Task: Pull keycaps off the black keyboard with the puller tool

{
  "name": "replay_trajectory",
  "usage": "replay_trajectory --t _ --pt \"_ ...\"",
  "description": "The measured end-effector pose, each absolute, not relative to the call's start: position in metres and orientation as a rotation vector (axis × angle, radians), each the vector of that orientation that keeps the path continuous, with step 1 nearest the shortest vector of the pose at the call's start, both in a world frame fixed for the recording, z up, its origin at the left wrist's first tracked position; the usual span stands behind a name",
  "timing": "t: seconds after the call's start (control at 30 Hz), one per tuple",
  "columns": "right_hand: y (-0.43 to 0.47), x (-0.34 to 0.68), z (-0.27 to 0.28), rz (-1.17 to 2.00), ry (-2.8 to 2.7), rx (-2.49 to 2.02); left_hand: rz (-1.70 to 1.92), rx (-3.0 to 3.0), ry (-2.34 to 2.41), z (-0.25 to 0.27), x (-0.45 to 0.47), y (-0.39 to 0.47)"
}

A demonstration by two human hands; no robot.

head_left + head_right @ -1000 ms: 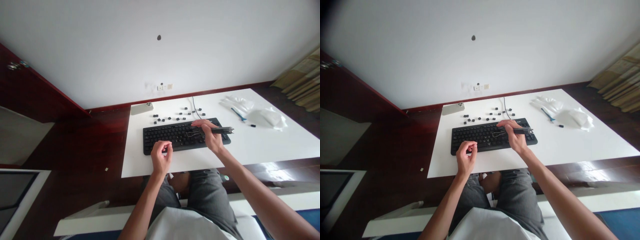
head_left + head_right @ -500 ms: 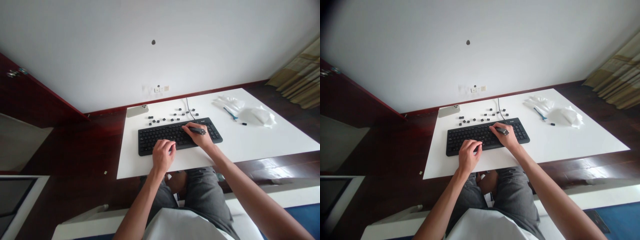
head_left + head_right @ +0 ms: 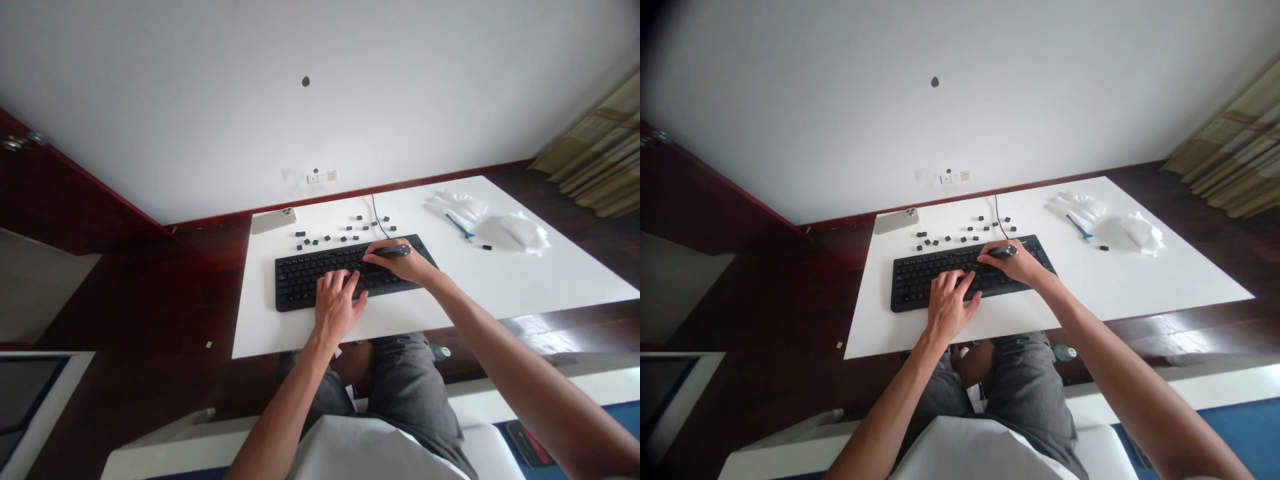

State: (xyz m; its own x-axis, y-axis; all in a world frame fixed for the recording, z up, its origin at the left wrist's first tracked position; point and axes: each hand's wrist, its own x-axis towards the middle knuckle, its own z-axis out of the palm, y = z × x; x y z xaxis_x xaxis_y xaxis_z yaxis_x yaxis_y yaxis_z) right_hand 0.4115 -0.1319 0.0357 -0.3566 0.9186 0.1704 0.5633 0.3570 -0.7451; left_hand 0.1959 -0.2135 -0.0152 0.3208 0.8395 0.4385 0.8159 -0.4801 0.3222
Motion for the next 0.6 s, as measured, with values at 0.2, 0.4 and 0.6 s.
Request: replay_trajectory --t 0.2,0.4,0.6 --pt "-0.127 0.407 0.043 0.845 -2.128 -1.209 0.906 2.507 1.560 -0.016 0.195 -0.213" --pt "-0.104 0.409 0.049 0.997 -2.260 -1.211 0.897 2.485 1.542 -0.016 0.194 -0.213" --pt "-0.080 0.407 0.046 0.947 -2.421 -1.281 0.875 2.500 1.544 -0.016 0.193 -0.213"
